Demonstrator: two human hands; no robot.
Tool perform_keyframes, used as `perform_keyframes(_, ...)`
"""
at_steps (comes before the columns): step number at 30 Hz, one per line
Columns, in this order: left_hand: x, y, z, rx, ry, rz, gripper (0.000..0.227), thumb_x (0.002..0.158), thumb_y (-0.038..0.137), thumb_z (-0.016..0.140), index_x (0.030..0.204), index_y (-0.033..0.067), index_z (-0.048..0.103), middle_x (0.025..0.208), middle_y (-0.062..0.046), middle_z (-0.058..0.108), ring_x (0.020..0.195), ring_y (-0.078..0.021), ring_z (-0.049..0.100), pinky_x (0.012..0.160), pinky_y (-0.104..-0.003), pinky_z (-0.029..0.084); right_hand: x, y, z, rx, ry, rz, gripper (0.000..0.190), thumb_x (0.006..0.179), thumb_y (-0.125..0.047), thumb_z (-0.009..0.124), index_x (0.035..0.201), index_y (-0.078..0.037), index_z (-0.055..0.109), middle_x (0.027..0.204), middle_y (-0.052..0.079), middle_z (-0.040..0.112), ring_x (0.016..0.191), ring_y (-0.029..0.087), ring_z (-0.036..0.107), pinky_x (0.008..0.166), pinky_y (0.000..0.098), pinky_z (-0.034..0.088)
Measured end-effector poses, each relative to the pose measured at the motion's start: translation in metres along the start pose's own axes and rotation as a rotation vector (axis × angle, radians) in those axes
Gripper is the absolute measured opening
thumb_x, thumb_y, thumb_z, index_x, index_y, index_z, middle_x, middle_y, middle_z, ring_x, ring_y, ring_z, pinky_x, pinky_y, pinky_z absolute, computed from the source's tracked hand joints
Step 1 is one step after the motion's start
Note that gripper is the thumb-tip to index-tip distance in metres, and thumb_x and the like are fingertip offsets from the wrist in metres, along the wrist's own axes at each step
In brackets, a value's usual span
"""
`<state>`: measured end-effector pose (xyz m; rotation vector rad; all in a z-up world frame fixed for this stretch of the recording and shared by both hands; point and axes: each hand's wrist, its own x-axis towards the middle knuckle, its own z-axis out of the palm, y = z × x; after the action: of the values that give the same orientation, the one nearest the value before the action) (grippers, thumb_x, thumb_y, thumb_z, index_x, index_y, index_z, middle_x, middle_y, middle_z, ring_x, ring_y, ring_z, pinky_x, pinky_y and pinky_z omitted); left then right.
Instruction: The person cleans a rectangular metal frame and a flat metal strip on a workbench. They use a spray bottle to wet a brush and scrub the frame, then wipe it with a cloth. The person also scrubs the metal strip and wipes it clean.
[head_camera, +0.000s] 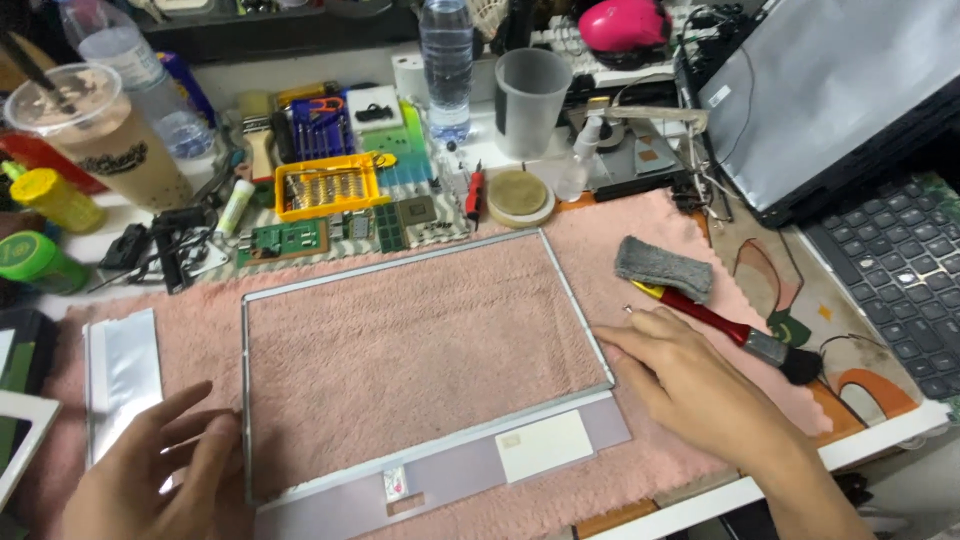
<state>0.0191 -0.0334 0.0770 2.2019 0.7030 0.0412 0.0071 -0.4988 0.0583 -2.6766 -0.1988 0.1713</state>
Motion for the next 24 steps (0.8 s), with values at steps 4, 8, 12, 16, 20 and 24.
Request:
perform_keyframes(4, 0.006, -0.013, -0.010, -0.033, -0.120, 0.047, 0.049, 0.095, 0.014, 0.088, 0.144, 0.0144, 0.085, 0.117, -0.006, 0.095, 0.101, -0.0170, 0.086, 0.098, -0.035, 0.067, -0.009, -0.009, -0.002, 0.130, 0.088, -0.048, 0.045, 0.110, -0.027, 0.062, 0.149, -0.014, 0.079, 0.130, 0.002, 0.080, 0.127, 0.018, 0.074, 0.115, 0.0349, 0.051)
perform_keyframes(8, 0.001, -0.002, -0.027, -0.069, -0.253, -0.048, 0.060, 0.090, 0.002, 0.090, 0.149, 0.0143, 0.085, 0.124, -0.008, 0.097, 0.109, -0.0164, 0.087, 0.103, -0.033, 0.069, -0.021, -0.034, -0.018, 0.336, 0.098, 0.285, 0.050, 0.097, -0.026, 0.081, 0.147, -0.019, 0.088, 0.116, -0.004, 0.086, 0.099, 0.011, 0.075, 0.093, 0.0272, 0.057)
perform_keyframes(12, -0.003, -0.001, -0.032, -0.163, -0.236, -0.093, 0.058, 0.091, -0.002, 0.087, 0.148, 0.0114, 0.085, 0.127, -0.013, 0.095, 0.116, -0.0189, 0.085, 0.110, -0.034, 0.066, -0.029, -0.073, -0.039, 0.487, 0.063, 0.529, 0.069, 0.096, -0.016, 0.081, 0.164, -0.027, 0.081, 0.121, 0.002, 0.089, 0.111, 0.016, 0.080, 0.105, 0.0318, 0.064)
perform_keyframes(16, 0.000, -0.003, -0.033, -0.175, -0.233, -0.069, 0.058, 0.095, 0.001, 0.083, 0.152, 0.0124, 0.081, 0.132, -0.013, 0.093, 0.121, -0.0193, 0.086, 0.113, -0.034, 0.064, -0.042, -0.080, -0.043, 0.543, 0.195, 0.445, 0.066, 0.090, -0.006, 0.079, 0.155, -0.019, 0.080, 0.160, -0.009, 0.083, 0.122, 0.009, 0.081, 0.116, 0.0294, 0.066)
perform_keyframes(20, 0.001, -0.007, -0.028, -0.224, -0.166, 0.021, 0.056, 0.095, 0.003, 0.082, 0.150, 0.0106, 0.081, 0.127, -0.012, 0.091, 0.119, -0.0150, 0.082, 0.112, -0.031, 0.061, -0.054, -0.068, -0.038, 0.566, 0.293, 0.178, 0.066, 0.092, 0.001, 0.078, 0.158, -0.005, 0.078, 0.116, 0.009, 0.089, 0.107, 0.017, 0.082, 0.106, 0.0288, 0.069)
perform_keyframes(24, 0.003, -0.016, -0.024, -0.254, -0.170, 0.104, 0.055, 0.096, 0.004, 0.080, 0.151, 0.0076, 0.079, 0.132, -0.011, 0.090, 0.120, -0.0154, 0.081, 0.111, -0.031, 0.060, -0.058, -0.074, -0.043, 0.604, 0.298, 0.227, 0.071, 0.092, 0.000, 0.078, 0.163, -0.008, 0.075, 0.111, 0.013, 0.091, 0.108, 0.018, 0.086, 0.105, 0.0303, 0.069)
